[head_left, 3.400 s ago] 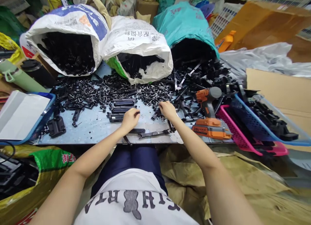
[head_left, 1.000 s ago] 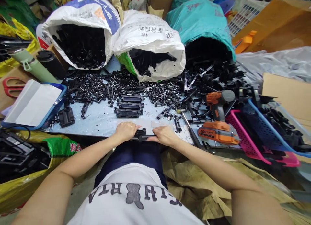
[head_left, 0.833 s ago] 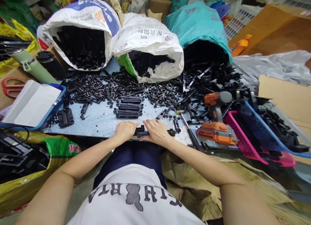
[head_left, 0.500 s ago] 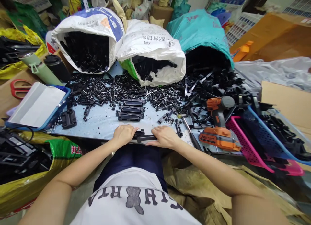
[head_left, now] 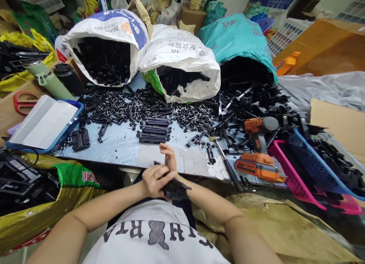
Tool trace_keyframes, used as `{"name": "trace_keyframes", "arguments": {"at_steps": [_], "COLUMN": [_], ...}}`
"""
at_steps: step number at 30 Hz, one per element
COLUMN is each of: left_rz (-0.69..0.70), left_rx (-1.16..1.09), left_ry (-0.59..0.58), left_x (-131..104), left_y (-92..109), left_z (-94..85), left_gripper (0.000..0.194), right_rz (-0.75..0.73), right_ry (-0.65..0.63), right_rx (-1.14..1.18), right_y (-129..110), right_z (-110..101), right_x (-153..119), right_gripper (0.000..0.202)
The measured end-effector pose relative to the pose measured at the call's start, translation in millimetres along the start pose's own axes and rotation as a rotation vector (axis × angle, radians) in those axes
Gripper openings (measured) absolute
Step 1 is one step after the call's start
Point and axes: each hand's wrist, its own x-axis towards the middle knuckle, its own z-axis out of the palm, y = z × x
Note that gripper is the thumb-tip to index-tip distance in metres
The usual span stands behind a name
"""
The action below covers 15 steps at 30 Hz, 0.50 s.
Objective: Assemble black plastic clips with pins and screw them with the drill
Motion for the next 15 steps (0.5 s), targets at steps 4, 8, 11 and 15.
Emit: {"name": "trace_keyframes", "arguments": {"at_steps": [4,8,11,15], "left_rz": [-0.016,-0.14,-0.25,-0.31], "left_rx": [0.375,0.492,0.52,0.483], "left_ry": [-0.298,-0.491,-0.506,-0.492], "left_x": [-11,-6,4,20], "left_y": [-56,-96,-113,-119], "left_z": [2.0,3.4,5.4,2.7], "left_gripper": [0.048,0.037,0.036,0.046], "right_rz": [-0.09,-0.202,-0.305,-0.199], "right_ry": [-0.267,-0.482,-0.528,-0.291], "right_rx": [-0.378,-0.575,-0.477,-0.391], "right_y": [56,79,86,123], "right_z": [0,3,-1,-20], "right_x": [62,98,124,198], "right_gripper": [0.058,0.056,0.048,0.042]}}
